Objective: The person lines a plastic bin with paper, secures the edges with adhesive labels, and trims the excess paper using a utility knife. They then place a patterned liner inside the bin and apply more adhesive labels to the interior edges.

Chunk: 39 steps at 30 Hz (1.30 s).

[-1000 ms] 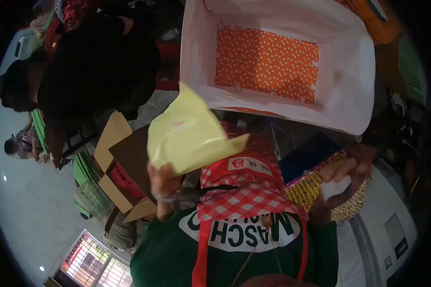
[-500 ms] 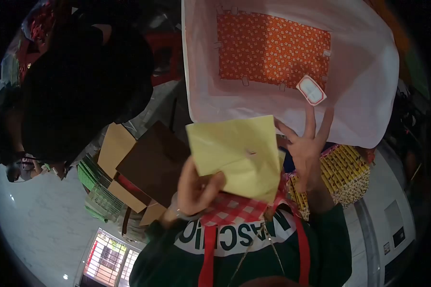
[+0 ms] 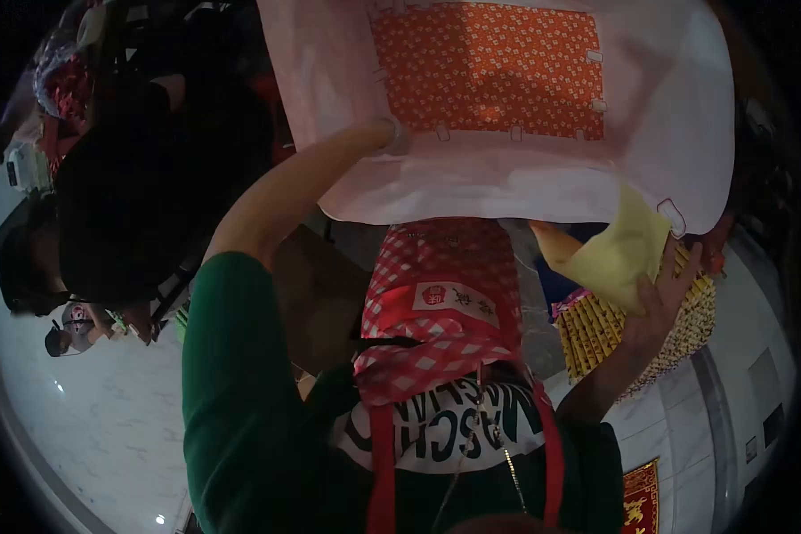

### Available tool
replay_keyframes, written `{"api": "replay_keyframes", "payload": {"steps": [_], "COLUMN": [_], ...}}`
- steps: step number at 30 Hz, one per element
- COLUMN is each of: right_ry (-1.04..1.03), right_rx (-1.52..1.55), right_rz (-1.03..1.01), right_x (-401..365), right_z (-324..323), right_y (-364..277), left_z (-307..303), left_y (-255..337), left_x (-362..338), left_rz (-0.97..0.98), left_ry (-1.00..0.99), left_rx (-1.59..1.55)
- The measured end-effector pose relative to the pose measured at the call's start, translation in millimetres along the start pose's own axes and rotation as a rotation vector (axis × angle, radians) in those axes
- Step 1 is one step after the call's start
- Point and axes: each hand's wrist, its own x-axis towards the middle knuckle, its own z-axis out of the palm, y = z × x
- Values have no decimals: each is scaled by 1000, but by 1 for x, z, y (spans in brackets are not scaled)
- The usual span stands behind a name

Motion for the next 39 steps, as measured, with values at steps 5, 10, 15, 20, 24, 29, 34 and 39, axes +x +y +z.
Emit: {"api": "replay_keyframes", "payload": {"steps": [5,10,15,20,24,29,34,39], "right_ry": [148,185,188,193,185,213,204,317], "right_rx": [33,93,82,-15,0,-31,-60,-86], "right_rz": [-27,-8,-66,-2,-5,-92,-108,-75], "right_x": [-27,-35,-37,-41,-37,-37,-48,-59], "right_z": [-17,-27,-40,-47,-43,-44,-48,-40], "right_y": [7,12,18,7,2,1,-13,-40], "left_z": [22,38,155,39,113,70,39,12], "left_y": [-22,-13,-127,25,-42,-35,3,-45], "left_x": [10,6,78,-27,44,22,-9,-6], "left_rz": [294,573,692,-72,53,107,-213,83], "left_ry": [-300,-573,-162,-276,-260,-274,-329,-349], "left_rx": [-77,-185,-508,270,334,484,322,54]}}
